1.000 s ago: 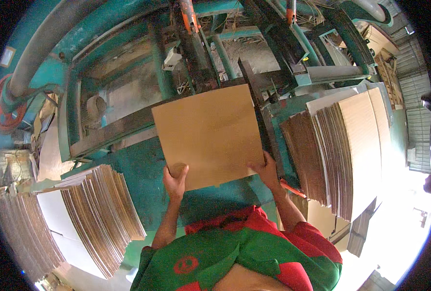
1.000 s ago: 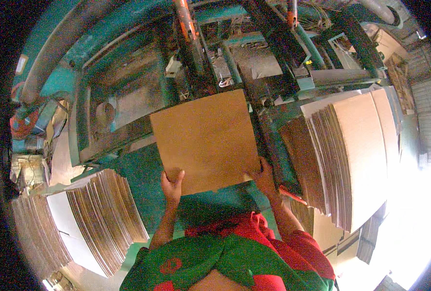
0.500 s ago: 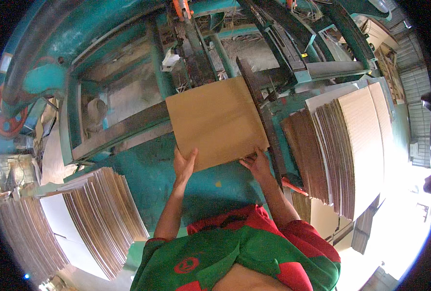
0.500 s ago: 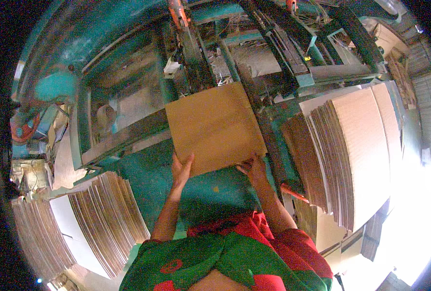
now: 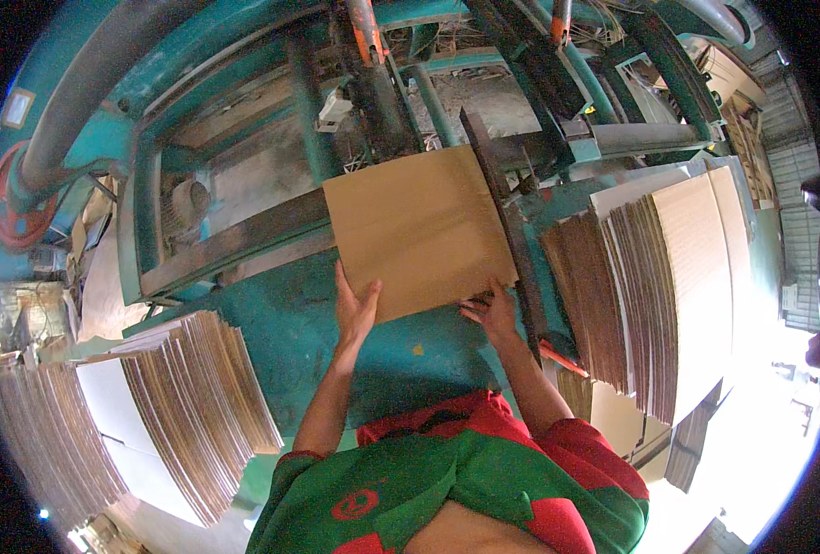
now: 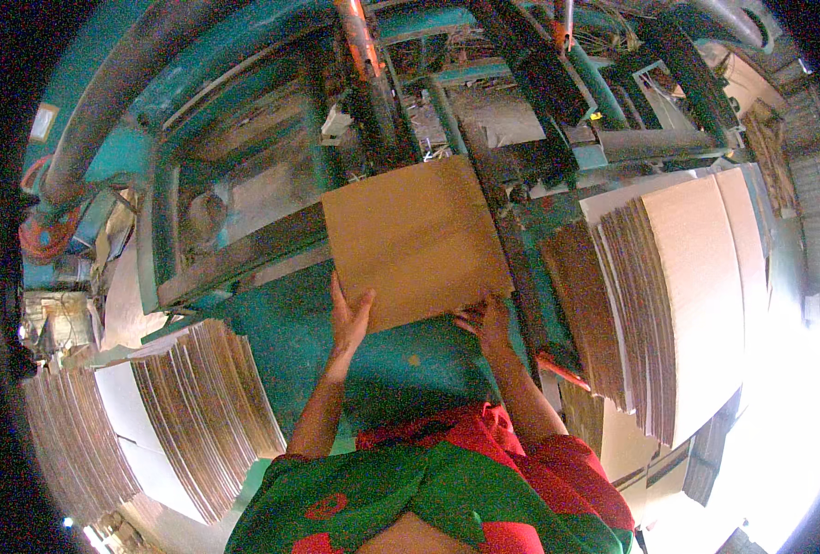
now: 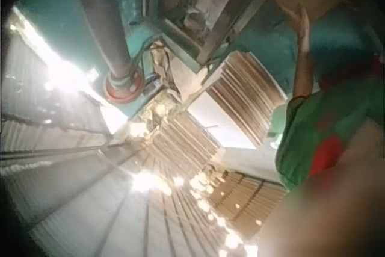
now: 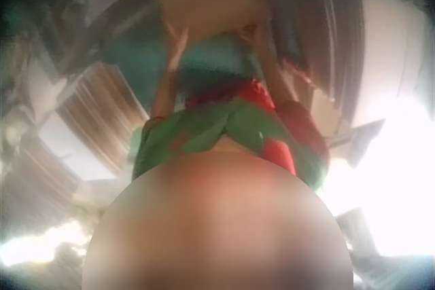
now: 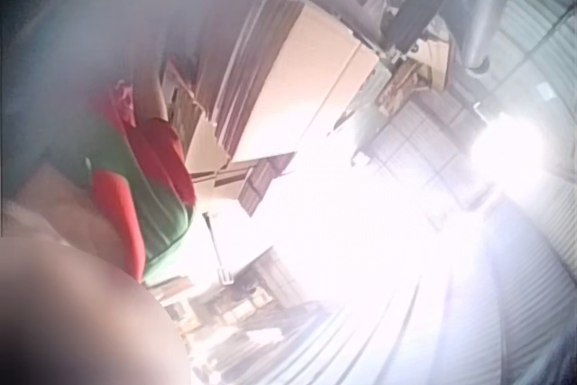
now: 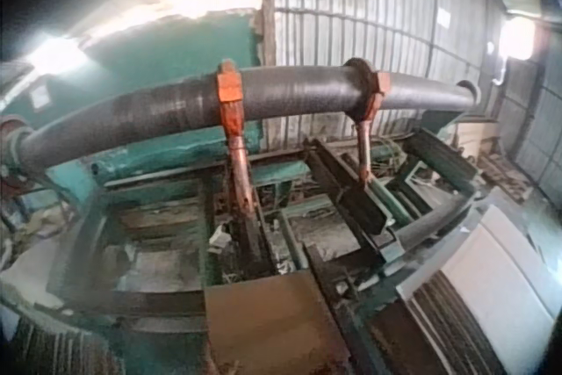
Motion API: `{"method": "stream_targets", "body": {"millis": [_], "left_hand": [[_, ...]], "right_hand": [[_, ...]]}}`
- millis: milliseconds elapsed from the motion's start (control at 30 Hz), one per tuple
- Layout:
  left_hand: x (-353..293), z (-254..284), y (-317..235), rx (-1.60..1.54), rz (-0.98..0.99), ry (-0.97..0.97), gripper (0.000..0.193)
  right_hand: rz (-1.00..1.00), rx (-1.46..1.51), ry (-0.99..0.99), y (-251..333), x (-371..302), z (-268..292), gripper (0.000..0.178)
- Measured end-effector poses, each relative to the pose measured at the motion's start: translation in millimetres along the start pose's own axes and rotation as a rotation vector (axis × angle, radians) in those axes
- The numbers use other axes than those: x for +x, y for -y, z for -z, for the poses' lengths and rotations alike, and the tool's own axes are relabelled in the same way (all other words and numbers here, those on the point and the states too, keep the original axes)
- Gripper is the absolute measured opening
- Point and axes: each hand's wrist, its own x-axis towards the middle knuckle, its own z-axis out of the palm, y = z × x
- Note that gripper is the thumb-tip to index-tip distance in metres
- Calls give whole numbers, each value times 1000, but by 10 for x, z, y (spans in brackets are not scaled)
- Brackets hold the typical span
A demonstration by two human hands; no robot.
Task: The person repeatedly picks up flat cardboard sheets, places them into a guillotine-style cutting machine, and removes the cut pieces. The person stacks the processed cardboard on a nearby pile.
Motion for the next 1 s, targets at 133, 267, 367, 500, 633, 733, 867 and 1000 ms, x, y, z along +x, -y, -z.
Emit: {"method": "stream_targets", "body": {"millis": [133,267,367,500,633,733,867,1000], "left_hand": [[-54,-52,-38,-199,79,-31,86],[29,-66,-74,-184,-12,-48,85],[371,-16,-25,-6,64,4,85],[1253,-10,140,195,118,-1,86],[1828,-14,254,78,177,60,88],[1879,-63,275,112,73,6,90],[1825,-105,242,121,119,-65,89],[1761,-23,122,97,38,-68,87]], "right_hand": [[45,-38,17,-68,45,84,51],[6,-36,40,1,100,45,53],[2,-41,68,240,246,-196,53],[18,-57,135,725,708,-745,54],[53,-65,159,970,1073,-1110,53],[40,-203,123,957,1173,-1175,51],[164,-206,-8,864,1175,-1132,51],[161,-212,45,846,1071,-1050,51]]}}
